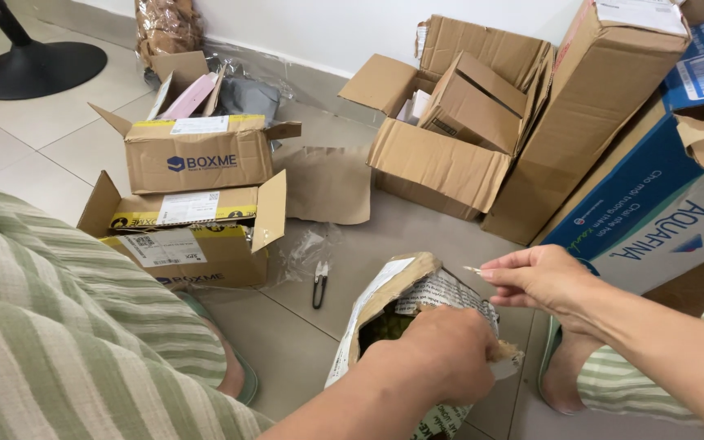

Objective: The person places a small container on a counter, then sits on the floor and opens a padded shipping bag to reveal a durian fruit. They remove the fruit and set it aside, then begin to fold the empty packaging.

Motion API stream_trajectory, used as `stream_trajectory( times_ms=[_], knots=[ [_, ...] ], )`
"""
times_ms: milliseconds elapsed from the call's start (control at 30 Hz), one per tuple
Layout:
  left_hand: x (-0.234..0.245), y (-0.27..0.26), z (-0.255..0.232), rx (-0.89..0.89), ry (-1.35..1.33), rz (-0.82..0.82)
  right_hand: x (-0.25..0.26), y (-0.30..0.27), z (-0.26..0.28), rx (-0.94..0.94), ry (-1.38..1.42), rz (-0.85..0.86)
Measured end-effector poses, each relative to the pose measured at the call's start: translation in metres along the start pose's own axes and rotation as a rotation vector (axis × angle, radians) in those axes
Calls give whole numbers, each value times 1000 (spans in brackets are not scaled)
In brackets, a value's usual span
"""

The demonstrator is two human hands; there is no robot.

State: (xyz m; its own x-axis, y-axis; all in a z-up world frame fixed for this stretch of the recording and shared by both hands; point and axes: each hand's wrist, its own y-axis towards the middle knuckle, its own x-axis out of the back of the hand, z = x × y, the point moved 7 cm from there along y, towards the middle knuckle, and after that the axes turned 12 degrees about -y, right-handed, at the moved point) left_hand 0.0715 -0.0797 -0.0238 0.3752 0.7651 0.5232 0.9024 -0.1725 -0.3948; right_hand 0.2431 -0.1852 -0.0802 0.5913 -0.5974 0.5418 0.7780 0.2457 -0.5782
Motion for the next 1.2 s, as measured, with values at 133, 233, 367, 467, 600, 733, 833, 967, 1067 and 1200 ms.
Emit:
stream_trajectory(
  times_ms=[133,233,367,467,600,733,833,967,1067,1200],
  knots=[
    [-2,2,1,-32,2,-37,12,13,-13,-16,-271,-291],
    [-3,4,4,-47,8,-61,12,26,-15,-4,-547,-442],
    [0,3,4,-63,-25,-75,3,57,-3,132,-787,-564],
    [11,-8,1,-16,-150,-67,-17,76,-4,161,-816,-490],
    [20,-23,4,237,-254,16,-40,67,-1,225,-875,-415],
    [11,-14,3,61,-242,0,-33,41,-5,178,-784,-420],
    [8,3,8,-61,-276,-8,-29,23,-9,170,-752,-365],
    [14,16,33,203,-573,-85,-14,15,-24,43,-740,-246],
    [50,10,68,276,-419,-482,7,17,-38,-37,-217,-256],
    [63,16,97,346,-93,-576,1,21,-27,-23,167,-124]
  ],
)
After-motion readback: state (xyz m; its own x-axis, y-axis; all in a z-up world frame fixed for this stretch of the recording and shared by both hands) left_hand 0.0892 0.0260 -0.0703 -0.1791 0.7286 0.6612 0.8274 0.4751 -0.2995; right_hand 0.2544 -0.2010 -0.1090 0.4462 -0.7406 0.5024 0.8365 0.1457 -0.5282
